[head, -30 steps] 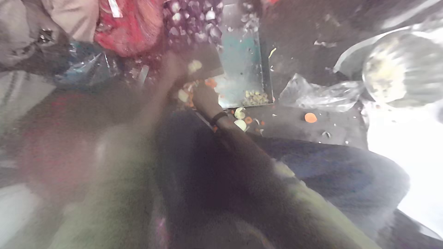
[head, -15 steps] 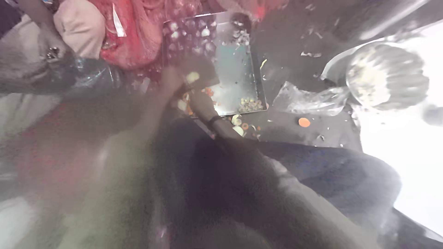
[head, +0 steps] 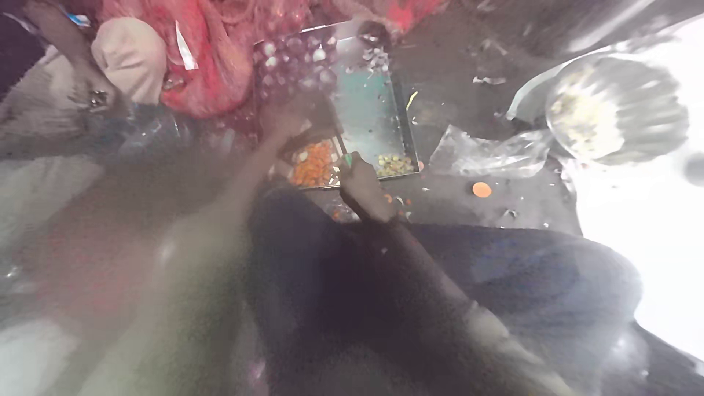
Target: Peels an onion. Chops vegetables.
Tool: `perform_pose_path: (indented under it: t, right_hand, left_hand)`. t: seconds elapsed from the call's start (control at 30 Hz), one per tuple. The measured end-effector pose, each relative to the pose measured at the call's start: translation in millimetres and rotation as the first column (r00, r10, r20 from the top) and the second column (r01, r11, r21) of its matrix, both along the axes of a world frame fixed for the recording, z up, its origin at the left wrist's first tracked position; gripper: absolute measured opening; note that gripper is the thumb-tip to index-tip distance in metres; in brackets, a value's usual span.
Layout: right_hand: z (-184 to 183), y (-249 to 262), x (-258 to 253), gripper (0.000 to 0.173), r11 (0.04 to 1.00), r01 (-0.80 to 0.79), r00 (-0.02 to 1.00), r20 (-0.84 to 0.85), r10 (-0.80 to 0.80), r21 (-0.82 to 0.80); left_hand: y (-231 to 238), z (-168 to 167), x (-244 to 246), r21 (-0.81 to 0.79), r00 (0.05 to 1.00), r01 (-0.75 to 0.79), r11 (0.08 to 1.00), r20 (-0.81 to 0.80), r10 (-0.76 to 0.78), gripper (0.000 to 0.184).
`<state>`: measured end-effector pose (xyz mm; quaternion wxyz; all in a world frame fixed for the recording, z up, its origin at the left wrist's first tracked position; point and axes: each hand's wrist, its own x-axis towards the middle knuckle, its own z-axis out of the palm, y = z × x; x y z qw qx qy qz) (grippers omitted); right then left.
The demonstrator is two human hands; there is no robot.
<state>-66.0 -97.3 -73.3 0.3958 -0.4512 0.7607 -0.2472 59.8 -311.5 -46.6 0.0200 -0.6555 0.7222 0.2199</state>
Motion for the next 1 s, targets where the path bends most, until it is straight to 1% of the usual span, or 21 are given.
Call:
perform_pose_path:
  t: [0.07, 0.13, 0.2, 0.27, 0.33, 0.37, 0.43, 0.5, 0.57, 0.63, 0.7, 0.77, 0.87, 0.97, 1.0]
  right_hand:
    - [0.6, 0.8, -4.0, 0.045, 1.000, 0.008, 1.000, -0.009, -0.008, 0.011]
    - [0.3, 2.0, -8.6, 0.045, 1.000, 0.020, 1.000, -0.002, -0.020, 0.021]
    - [-0.7, 3.9, -13.0, 0.045, 0.999, 0.026, 1.000, 0.015, -0.026, 0.019]
    - [-0.4, 5.2, -15.9, 0.044, 0.999, 0.039, 0.999, 0.017, -0.039, -0.001]
    - [-0.9, 8.5, -18.8, 0.043, 0.999, 0.051, 0.999, 0.013, -0.051, -0.012]
    - [-1.4, 9.8, -20.9, 0.044, 0.998, 0.062, 0.998, 0.033, -0.062, -0.005]
    - [-4.7, 11.5, -23.4, 0.044, 0.997, 0.073, 0.995, 0.063, -0.074, 0.018]
    - [-7.4, 10.6, -23.2, 0.045, 0.997, 0.069, 0.994, 0.077, -0.072, 0.040]
    - [-9.8, 7.5, -21.2, 0.044, 0.996, 0.054, 0.995, 0.082, -0.060, 0.073]
    - [-7.6, 1.0, -17.4, 0.041, 0.995, 0.031, 0.997, 0.074, -0.038, 0.094]
    - [-8.7, -4.4, -14.7, 0.041, 0.997, 0.020, 0.998, 0.057, -0.024, 0.072]
    - [-11.7, -7.5, -12.7, 0.043, 0.998, 0.051, 0.997, 0.051, -0.053, 0.048]
    - [-12.7, -18.1, -13.4, 0.047, 0.995, 0.085, 0.996, -0.005, -0.085, 0.046]
    - [-19.0, -59.7, -13.7, 0.043, 0.992, -0.013, 0.995, -0.097, 0.025, 0.124]
    - [-19.3, -67.8, -10.1, 0.042, 0.988, -0.049, 0.992, -0.109, 0.065, 0.144]
  left_hand:
    - [2.6, -1.5, -7.3, -0.007, 0.994, 0.076, 0.997, 0.079, -0.075, 0.068]
    - [5.8, -2.9, -11.7, -0.013, 0.982, 0.156, 0.988, 0.113, -0.153, 0.057]
    - [4.3, -7.0, -13.2, -0.005, 0.954, 0.264, 0.965, 0.148, -0.260, 0.051]
    - [0.2, -13.0, -12.3, -0.025, 0.879, 0.440, 0.898, 0.215, -0.425, 0.047]
    - [-2.9, -17.0, -9.7, -0.032, 0.780, 0.605, 0.795, 0.222, -0.585, 0.047]
    - [-2.7, -14.7, -9.3, -0.035, 0.742, 0.657, 0.753, 0.207, -0.637, 0.048]
    - [-1.9, -9.3, -7.8, -0.035, 0.701, 0.706, 0.707, 0.170, -0.692, 0.050]
    - [-4.9, -10.0, -3.7, -0.045, 0.685, 0.724, 0.688, 0.165, -0.710, 0.056]
    - [-5.1, -10.0, -2.3, -0.050, 0.694, 0.715, 0.697, 0.172, -0.699, 0.069]
    - [-2.9, -10.5, -2.2, -0.072, 0.746, 0.664, 0.744, 0.132, -0.653, 0.081]
    - [-2.9, -13.1, 1.3, -0.082, 0.816, 0.577, 0.812, 0.058, -0.575, 0.092]
    - [-3.4, -15.2, 8.2, -0.077, 0.871, 0.489, 0.869, -0.012, -0.491, 0.099]
    - [-4.9, -18.8, 23.3, -0.059, 0.908, 0.416, 0.907, -0.032, -0.418, 0.094]
    - [-12.2, -32.4, 37.8, -0.097, 0.889, 0.457, 0.884, 0.003, -0.459, 0.087]
    - [-14.7, -37.3, 40.3, -0.119, 0.877, 0.477, 0.871, 0.002, -0.480, 0.081]
